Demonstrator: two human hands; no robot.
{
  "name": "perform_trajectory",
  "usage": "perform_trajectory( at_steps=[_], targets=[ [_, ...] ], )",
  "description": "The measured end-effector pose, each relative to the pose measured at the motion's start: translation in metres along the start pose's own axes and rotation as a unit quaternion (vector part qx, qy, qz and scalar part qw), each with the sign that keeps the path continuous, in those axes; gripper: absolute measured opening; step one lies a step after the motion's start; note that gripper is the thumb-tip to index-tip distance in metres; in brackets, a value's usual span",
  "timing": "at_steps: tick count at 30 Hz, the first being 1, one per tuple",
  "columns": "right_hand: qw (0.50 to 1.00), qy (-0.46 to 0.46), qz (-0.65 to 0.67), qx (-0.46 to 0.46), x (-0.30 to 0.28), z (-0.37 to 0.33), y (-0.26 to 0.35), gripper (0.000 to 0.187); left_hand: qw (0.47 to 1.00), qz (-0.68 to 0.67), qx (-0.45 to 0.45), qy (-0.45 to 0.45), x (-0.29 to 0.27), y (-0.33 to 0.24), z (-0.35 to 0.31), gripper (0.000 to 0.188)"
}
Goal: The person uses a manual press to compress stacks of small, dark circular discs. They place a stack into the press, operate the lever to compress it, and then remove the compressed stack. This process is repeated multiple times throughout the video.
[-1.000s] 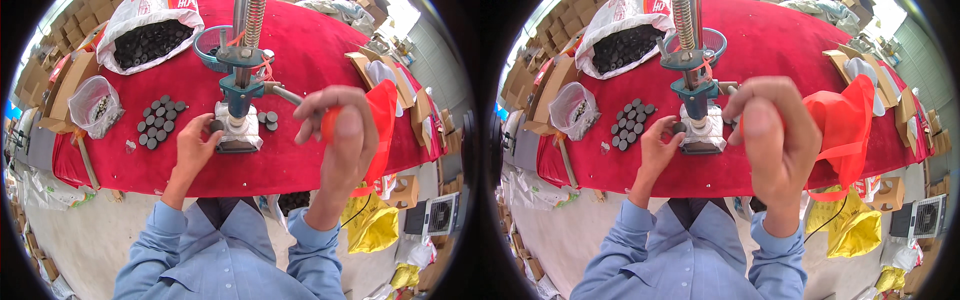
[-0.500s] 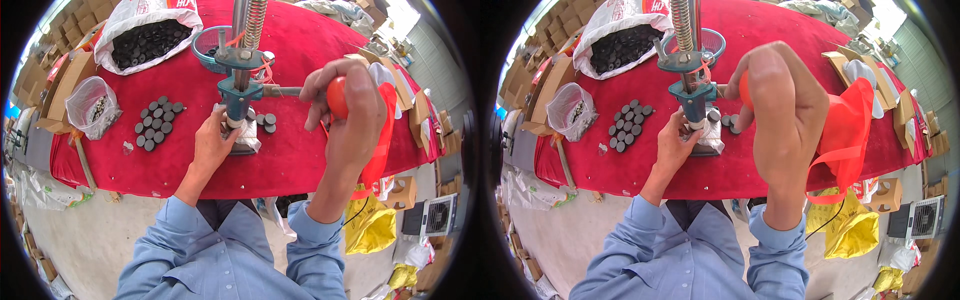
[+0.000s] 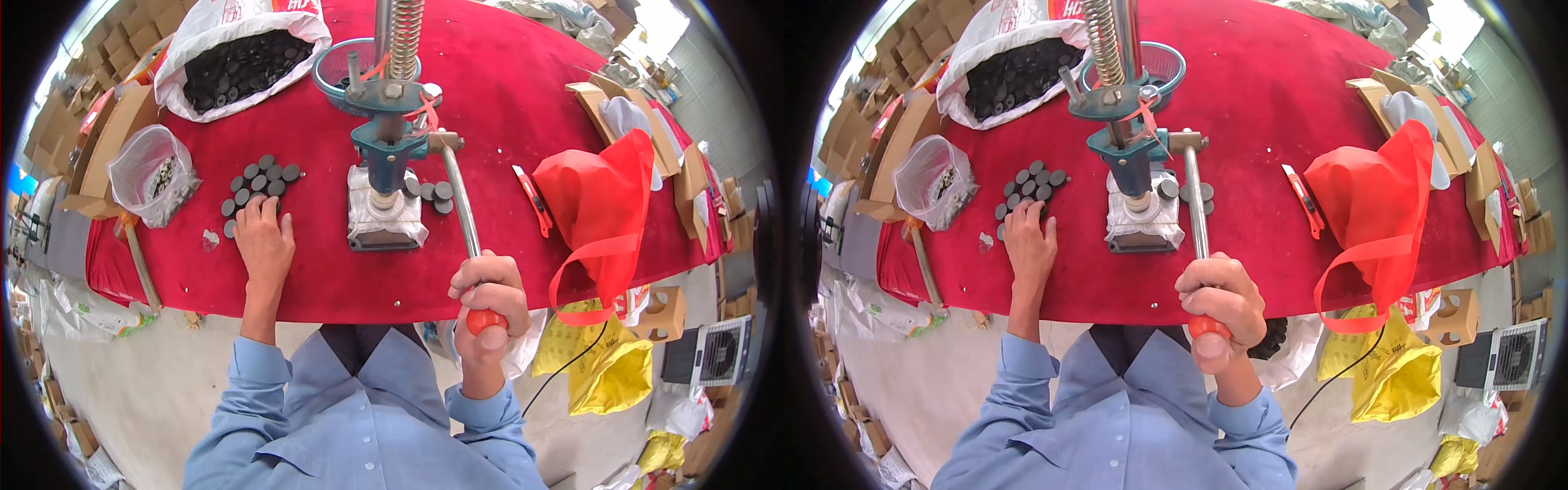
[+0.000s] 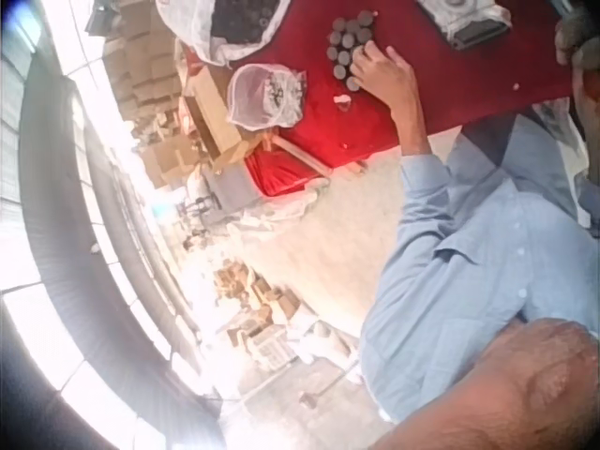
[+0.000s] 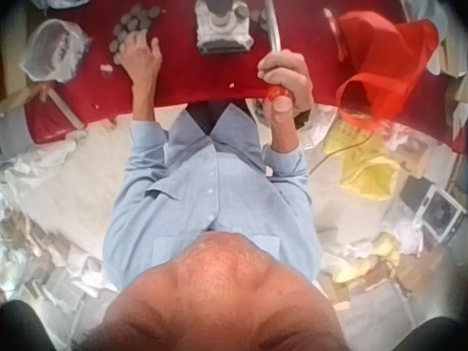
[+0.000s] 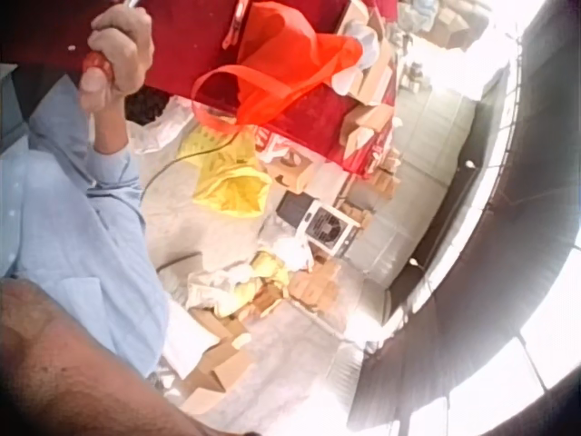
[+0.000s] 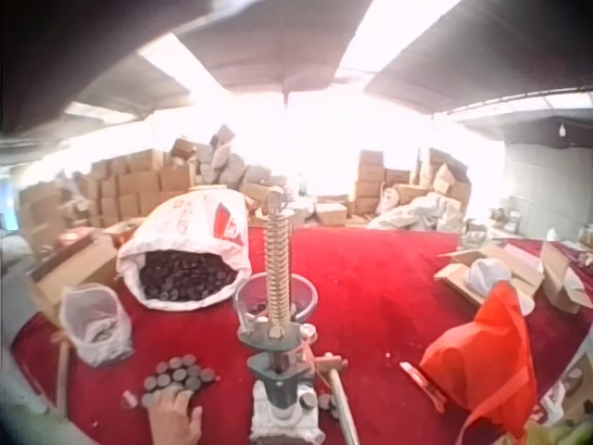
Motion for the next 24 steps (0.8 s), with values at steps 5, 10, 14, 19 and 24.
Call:
perform_trajectory(
  at_steps=[5, 10, 14, 19, 24],
  targets=[
    [0.999, 0.038, -0.019, 0.023, -0.007, 0.009, 0.005, 0.04, 0.998, -0.053, -0.02, 0.006, 0.004, 0.013, 0.006, 0.029],
    [0.997, 0.047, -0.029, 0.049, -0.008, 0.037, 0.017, 0.035, 0.989, -0.148, 0.018, 0.008, 0.007, 0.014, 0.007, 0.029],
    [0.995, 0.06, -0.023, 0.082, -0.006, 0.075, 0.027, 0.03, 0.988, -0.151, 0.021, 0.01, 0.004, 0.006, 0.006, 0.033],
    [0.985, 0.049, -0.021, 0.166, -0.006, 0.123, 0.03, 0.035, 0.944, -0.327, 0.011, 0.034, -0.008, -0.056, 0.01, 0.048],
    [0.972, 0.076, -0.086, 0.207, -0.006, 0.153, 0.023, 0.049, 0.933, -0.347, 0.093, 0.026, 0.009, -0.103, 0.018, 0.064]
  ],
)
Point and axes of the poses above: each hand's wrist, its own z-axis towards the middle knuckle, its own x-axis out of the palm, y = z × x, the point moved 4 cm from there along z, towards the middle knuckle, and after that the axes turned 9 degrees about y, right-handed, at the moved point
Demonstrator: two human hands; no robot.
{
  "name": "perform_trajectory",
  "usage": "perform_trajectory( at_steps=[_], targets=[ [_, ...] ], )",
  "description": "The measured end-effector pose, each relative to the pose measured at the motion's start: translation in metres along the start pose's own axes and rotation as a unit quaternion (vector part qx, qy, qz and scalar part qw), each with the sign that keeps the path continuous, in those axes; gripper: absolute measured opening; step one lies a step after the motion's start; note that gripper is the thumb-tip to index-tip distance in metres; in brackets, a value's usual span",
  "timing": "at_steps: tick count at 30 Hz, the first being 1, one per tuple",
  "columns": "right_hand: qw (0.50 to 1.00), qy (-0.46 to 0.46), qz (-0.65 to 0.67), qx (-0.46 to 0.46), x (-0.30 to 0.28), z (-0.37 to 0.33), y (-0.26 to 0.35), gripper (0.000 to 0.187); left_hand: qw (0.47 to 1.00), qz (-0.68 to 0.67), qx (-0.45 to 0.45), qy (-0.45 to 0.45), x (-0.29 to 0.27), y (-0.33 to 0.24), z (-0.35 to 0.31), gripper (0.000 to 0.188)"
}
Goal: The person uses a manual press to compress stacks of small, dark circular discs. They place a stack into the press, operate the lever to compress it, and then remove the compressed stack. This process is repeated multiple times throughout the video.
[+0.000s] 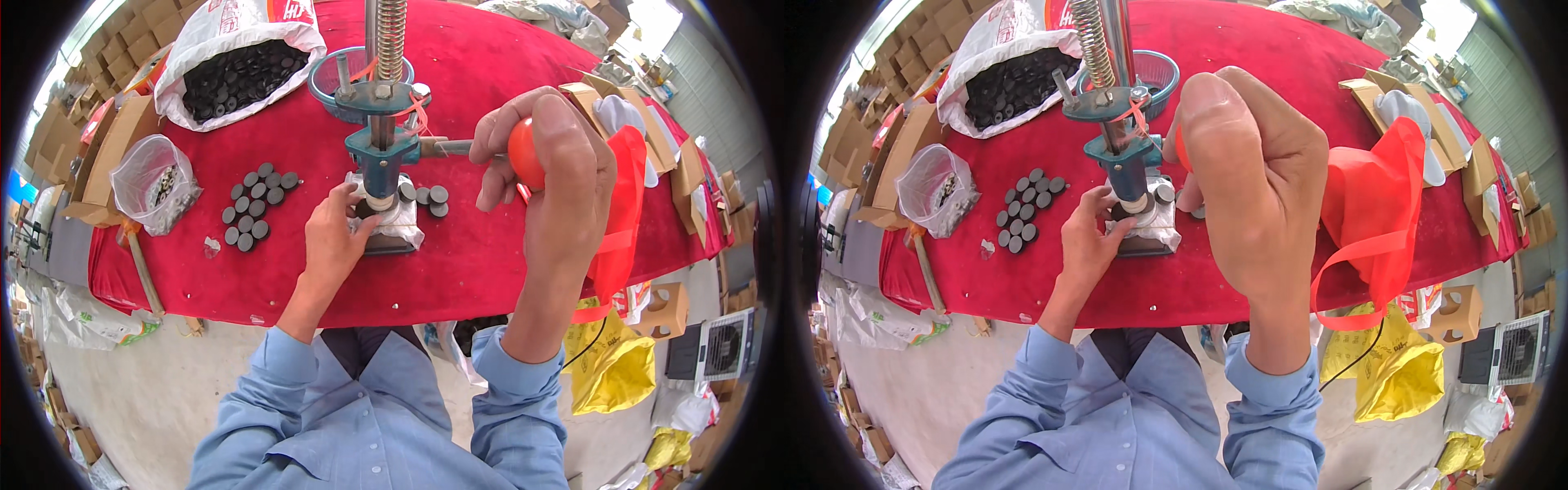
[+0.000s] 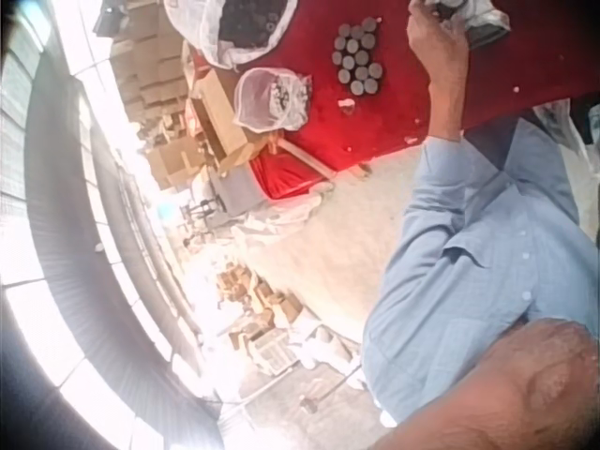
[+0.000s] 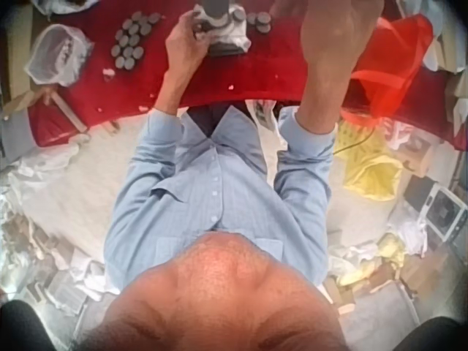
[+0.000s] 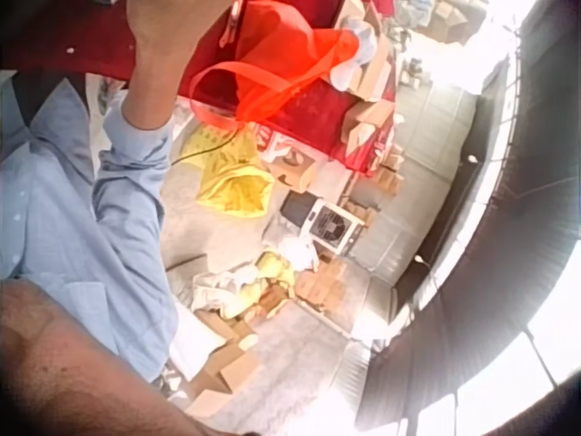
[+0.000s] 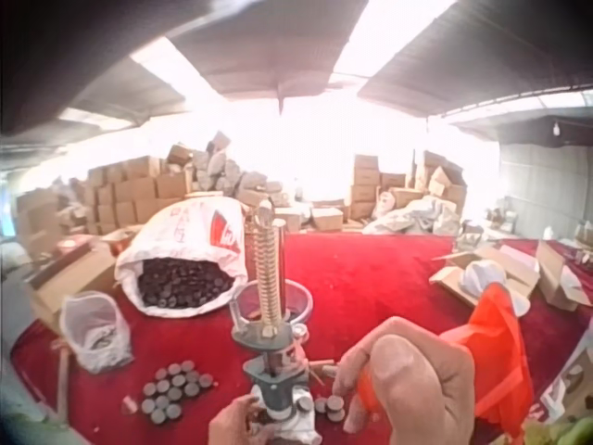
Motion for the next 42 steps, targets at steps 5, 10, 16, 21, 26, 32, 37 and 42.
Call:
perform_trajectory(
  at_steps=[5, 10, 16, 21, 26, 32, 37, 42],
  targets=[
    [1.0, -0.015, 0.01, 0.002, 0.003, -0.001, -0.002, 0.049, 1.0, -0.012, 0.004, 0.006, 0.011, -0.007, 0.006, 0.069],
    [0.999, -0.011, 0.026, -0.024, 0.005, -0.008, -0.001, 0.05, 0.999, -0.023, -0.02, 0.012, 0.015, -0.005, 0.009, 0.067],
    [0.995, -0.016, 0.036, -0.09, 0.006, -0.04, -0.014, 0.049, 0.998, -0.053, -0.009, -0.022, 0.028, 0.012, 0.004, 0.073],
    [0.994, 0.011, 0.052, -0.099, 0.005, -0.045, -0.018, 0.037, 0.999, -0.048, -0.021, -0.001, 0.024, -0.001, 0.003, 0.066],
    [0.992, 0.008, 0.055, -0.112, 0.003, -0.046, -0.019, 0.028, 0.999, -0.048, -0.011, 0.0, 0.022, -0.009, 0.009, 0.062],
    [0.992, 0.003, 0.069, -0.105, 0.008, -0.047, -0.019, 0.016, 0.995, -0.095, -0.021, 0.002, 0.018, -0.004, 0.007, 0.064],
    [0.993, 0.001, 0.041, -0.112, 0.006, -0.048, -0.022, 0.033, 0.994, -0.104, -0.021, 0.005, 0.02, -0.006, 0.007, 0.063],
    [0.991, -0.001, 0.05, -0.128, 0.01, -0.058, -0.021, 0.032, 0.995, -0.094, -0.014, 0.001, 0.019, -0.001, 0.004, 0.061]
  ],
)
Point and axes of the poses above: each hand's wrist, its own z-axis towards the middle knuckle, its own x-axis out of the palm, y = z × x, the point moved 4 cm from there along z, towards the middle knuckle, and after that the axes turned 9 degrees about y, right-handed, at the moved point
